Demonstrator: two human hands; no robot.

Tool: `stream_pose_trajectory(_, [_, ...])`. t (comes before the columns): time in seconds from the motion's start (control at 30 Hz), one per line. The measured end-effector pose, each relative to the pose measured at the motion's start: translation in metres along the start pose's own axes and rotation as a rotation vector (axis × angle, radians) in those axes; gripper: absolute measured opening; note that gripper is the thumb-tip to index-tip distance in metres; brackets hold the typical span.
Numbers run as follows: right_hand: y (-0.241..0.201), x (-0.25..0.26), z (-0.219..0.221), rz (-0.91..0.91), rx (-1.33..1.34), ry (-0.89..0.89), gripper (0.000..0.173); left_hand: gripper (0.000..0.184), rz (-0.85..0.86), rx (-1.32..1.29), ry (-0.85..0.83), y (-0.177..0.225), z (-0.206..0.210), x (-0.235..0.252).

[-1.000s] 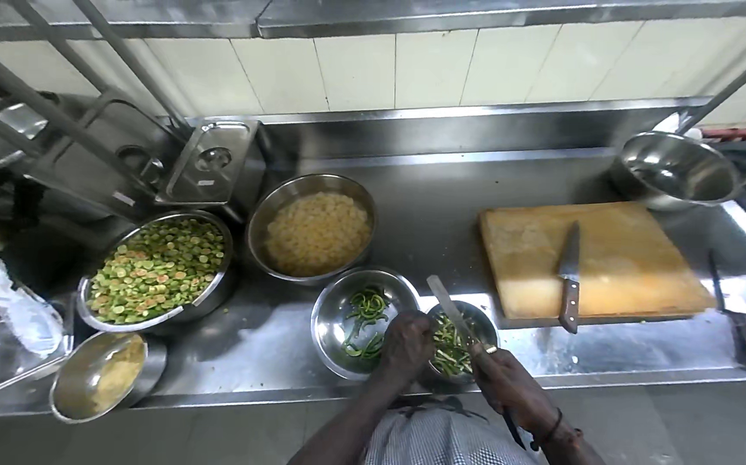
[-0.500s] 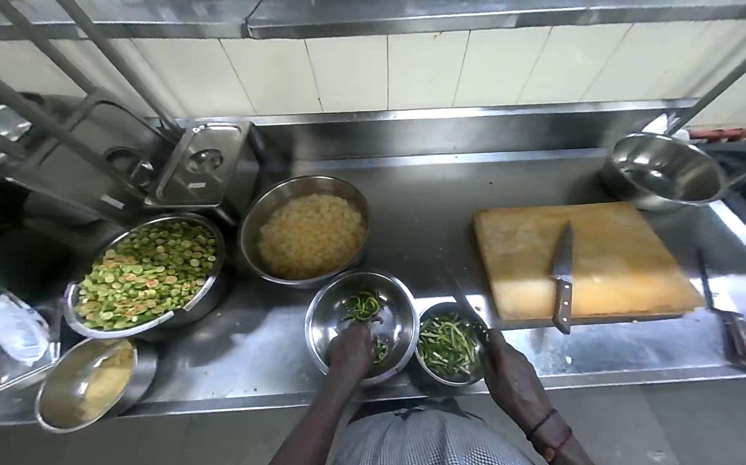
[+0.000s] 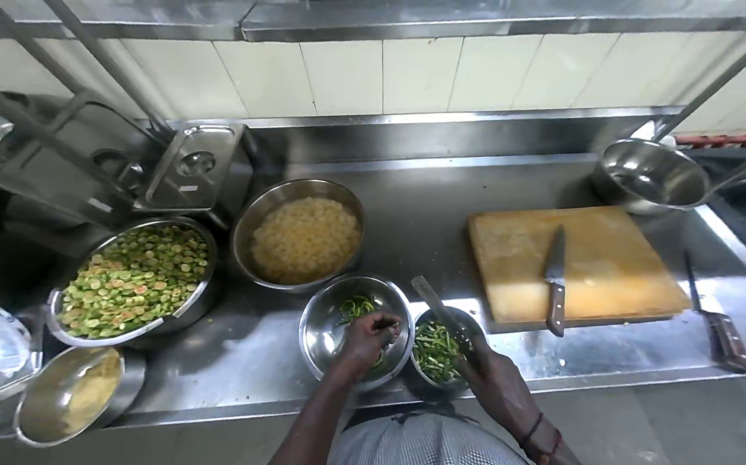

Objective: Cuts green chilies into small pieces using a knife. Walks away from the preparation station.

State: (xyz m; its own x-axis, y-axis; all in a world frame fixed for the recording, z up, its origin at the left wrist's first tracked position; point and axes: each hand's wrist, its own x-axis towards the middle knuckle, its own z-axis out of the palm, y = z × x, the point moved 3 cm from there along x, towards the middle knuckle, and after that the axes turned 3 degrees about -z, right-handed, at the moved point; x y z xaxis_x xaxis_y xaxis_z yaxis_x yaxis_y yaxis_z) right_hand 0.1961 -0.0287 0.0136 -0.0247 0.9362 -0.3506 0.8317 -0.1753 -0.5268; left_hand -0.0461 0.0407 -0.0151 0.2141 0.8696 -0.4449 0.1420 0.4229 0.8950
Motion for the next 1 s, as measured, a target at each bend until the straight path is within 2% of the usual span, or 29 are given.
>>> stream_pose_trajectory(0.13, [-0.002,-0.002,0.000,-0.048,0.027,-0.050,0.032,0.010,-0.003,-0.222,-0.030,0.004,0.008,-0.003])
stream_pose_trajectory(0.3, [-0.009,-0.006,0.007,-0.129,0.071,-0.113,0.034,0.005,-0.042,-0.340,-0.040,0.004,0.015,-0.004])
stream_pose_trajectory(0.67, [-0.018,-0.007,0.008,-0.109,-0.055,-0.189,0.035,0.007,-0.004,-0.289,0.024,0.000,0.017,-0.003])
stream_pose_trajectory(1.0, [-0.026,-0.007,0.010,-0.098,-0.024,-0.236,0.035,0.008,-0.144,-0.474,-0.036,-0.002,0.040,-0.005])
